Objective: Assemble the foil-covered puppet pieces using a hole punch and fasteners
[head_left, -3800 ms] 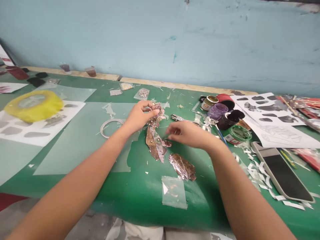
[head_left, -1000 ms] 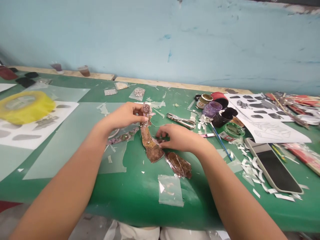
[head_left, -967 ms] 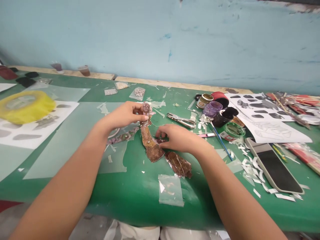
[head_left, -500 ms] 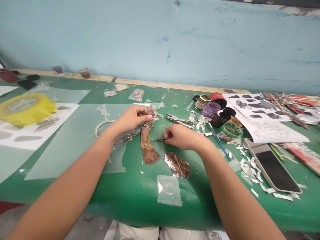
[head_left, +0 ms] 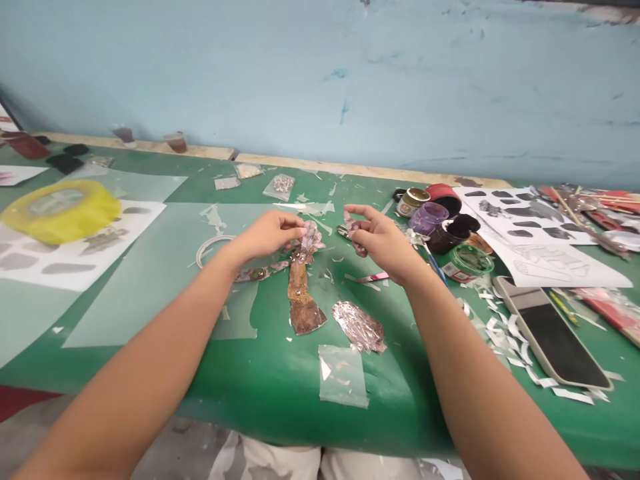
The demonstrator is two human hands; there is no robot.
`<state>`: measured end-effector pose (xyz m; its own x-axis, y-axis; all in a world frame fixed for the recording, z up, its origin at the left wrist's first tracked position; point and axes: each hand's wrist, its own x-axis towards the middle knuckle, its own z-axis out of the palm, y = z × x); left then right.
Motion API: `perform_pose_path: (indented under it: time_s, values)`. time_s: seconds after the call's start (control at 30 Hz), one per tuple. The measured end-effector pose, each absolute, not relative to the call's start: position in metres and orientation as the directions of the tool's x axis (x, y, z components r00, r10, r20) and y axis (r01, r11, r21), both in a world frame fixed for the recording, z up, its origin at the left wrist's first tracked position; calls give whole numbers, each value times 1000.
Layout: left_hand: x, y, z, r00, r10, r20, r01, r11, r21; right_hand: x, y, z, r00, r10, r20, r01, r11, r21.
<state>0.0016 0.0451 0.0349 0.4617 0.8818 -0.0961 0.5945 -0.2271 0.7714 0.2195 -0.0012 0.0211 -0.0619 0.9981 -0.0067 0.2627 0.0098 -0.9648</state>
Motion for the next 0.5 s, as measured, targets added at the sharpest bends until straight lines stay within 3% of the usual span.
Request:
perform_pose_path:
  time_s: [0.5]
  values:
    - [-16, 58, 36, 612, 741, -278, 531, -124, 838, 196, -5, 7, -104, 994, -40, 203, -18, -979]
